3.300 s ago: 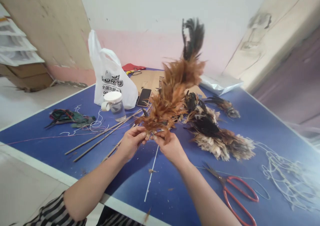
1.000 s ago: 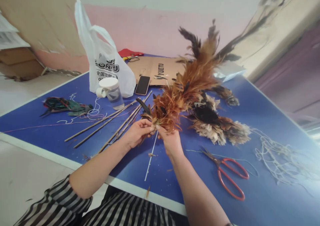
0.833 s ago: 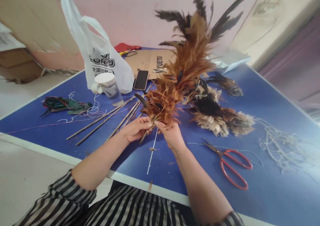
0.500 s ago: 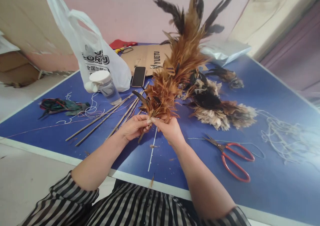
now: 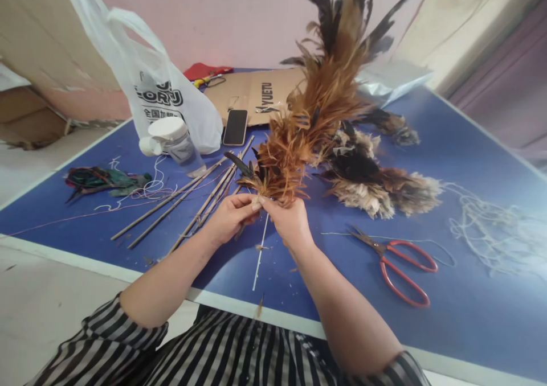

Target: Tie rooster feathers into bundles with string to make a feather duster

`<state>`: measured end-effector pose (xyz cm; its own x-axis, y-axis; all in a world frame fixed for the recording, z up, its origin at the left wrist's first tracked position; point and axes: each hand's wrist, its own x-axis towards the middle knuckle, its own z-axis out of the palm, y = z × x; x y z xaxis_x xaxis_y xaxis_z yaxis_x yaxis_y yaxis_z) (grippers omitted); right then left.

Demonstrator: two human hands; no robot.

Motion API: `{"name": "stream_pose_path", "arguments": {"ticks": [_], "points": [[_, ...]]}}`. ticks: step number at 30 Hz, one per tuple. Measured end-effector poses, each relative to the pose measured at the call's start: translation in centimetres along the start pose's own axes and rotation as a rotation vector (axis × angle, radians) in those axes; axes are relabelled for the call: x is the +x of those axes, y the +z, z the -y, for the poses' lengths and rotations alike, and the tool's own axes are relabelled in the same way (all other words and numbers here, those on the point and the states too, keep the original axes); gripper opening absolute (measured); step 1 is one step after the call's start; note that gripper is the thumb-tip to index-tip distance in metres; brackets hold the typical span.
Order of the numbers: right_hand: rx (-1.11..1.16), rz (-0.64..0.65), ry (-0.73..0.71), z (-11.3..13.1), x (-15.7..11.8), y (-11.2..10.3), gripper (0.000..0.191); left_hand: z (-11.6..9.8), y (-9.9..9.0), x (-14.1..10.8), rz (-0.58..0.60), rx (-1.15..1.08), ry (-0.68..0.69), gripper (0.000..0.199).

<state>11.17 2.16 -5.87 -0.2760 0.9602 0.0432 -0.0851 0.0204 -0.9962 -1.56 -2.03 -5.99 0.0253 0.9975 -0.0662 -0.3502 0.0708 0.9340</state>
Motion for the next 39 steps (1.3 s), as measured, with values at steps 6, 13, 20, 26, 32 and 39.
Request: {"name": "stream_pose_path", "arguments": {"ticks": [6, 13, 20, 26, 32, 39], "points": [[0.004, 0.041, -0.018, 0.1, 0.0, -0.2, 0.022, -0.2, 0.2, -0.1, 0.047, 0.016, -0.006, 0.029], [-0.026, 0.004, -0.075, 0.5, 0.1, 0.1, 0.020, 0.3, 0.2, 0.1, -0.056, 0.021, -0.001, 0.031], [-0.076, -0.020, -0.105, 0.4, -0.1, 0.1, 0.020, 0.3, 0.3, -0.1, -0.045, -0.022, -0.007, 0.030], [-0.019, 0.001, -0.069, 0.6, 0.0, 0.2, 0.020, 0.0, 0.0, 0.0, 0.077, -0.154, -0.117, 0.032], [-0.025, 0.002, -0.069, 0.6, 0.2, 0.1, 0.018, -0.1, -0.3, -0.1, 0.168, -0.248, -0.181, 0.027], [-0.173, 0.142, -0.052, 1.7, 0.3, -1.2, 0.018, -0.3, -0.5, 0.0, 0.121, -0.235, -0.078, 0.025]]}}
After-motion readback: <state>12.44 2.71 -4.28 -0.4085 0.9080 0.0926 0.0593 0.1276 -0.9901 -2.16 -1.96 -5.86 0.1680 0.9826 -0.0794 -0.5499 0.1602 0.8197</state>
